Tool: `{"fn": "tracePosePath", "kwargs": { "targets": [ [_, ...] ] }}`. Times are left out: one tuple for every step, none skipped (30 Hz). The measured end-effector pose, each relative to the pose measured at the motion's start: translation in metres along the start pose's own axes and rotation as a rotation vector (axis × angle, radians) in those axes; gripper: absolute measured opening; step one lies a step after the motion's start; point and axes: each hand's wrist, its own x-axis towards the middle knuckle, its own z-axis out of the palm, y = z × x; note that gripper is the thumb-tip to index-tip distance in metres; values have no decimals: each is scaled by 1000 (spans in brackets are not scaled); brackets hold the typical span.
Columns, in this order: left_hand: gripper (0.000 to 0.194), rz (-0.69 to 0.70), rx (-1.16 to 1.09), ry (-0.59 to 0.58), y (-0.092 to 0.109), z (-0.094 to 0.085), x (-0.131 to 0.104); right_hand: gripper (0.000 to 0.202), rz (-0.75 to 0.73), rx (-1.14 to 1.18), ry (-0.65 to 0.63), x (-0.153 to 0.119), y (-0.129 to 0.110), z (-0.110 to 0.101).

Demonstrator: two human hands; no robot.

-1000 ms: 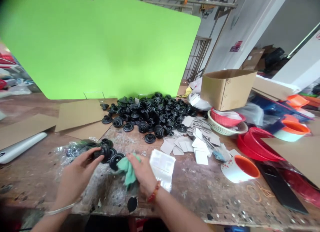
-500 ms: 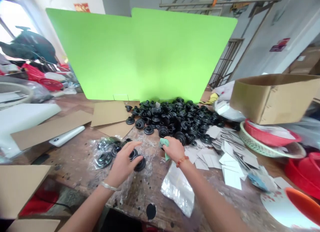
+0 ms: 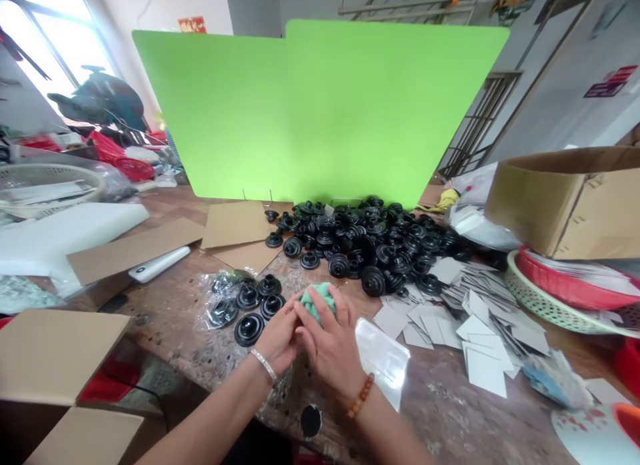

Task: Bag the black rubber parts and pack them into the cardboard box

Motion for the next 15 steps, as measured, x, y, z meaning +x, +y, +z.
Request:
{"fn": "tracePosePath", "kwargs": {
  "targets": [
    [53, -26, -12, 5, -1, 0, -4, 34, 43, 35, 9, 1, 7, 3],
    [61, -44, -18, 5, 0, -1, -9, 36, 135, 108, 19, 4, 15, 3],
    [68, -52, -19, -2, 1, -1, -14, 41, 257, 208, 17, 8, 24, 2],
    [72, -47, -15, -13, 3, -2, -18, 47, 399, 316, 5, 11, 31, 0],
    [73, -24, -5, -20, 5, -3, -22, 52, 547, 420, -14, 15, 35, -3],
    [72, 15, 18, -11, 8, -3, -25, 57, 687, 515, -39, 17, 36, -6],
    [69, 65, 64, 14, 10, -4, -27, 60, 800, 601, -65, 18, 33, -8],
    [65, 125, 142, 48, 12, -6, -28, 59, 868, 680, -86, 18, 27, -8],
    [60, 191, 250, 83, 14, -7, -29, 54, 888, 752, -94, 18, 18, -7],
    [55, 259, 378, 102, 14, -8, -29, 48, 873, 824, -91, 17, 9, -4],
    [52, 317, 513, 98, 15, -10, -30, 46, 847, 896, -84, 16, 0, 0],
    [51, 357, 640, 62, 16, -12, -31, 48, 827, 966, -79, 14, -7, 5],
    [51, 372, 749, 2, 19, -17, -31, 51, 820, 1023, -77, 13, -11, 10],
    [51, 359, 845, -70, 25, -24, -30, 50, 824, 1053, -86, 12, -12, 14],
    [52, 324, 942, -145, 34, -33, -29, 46, 820, 1034, -102, 11, -10, 17]
  ]
}}
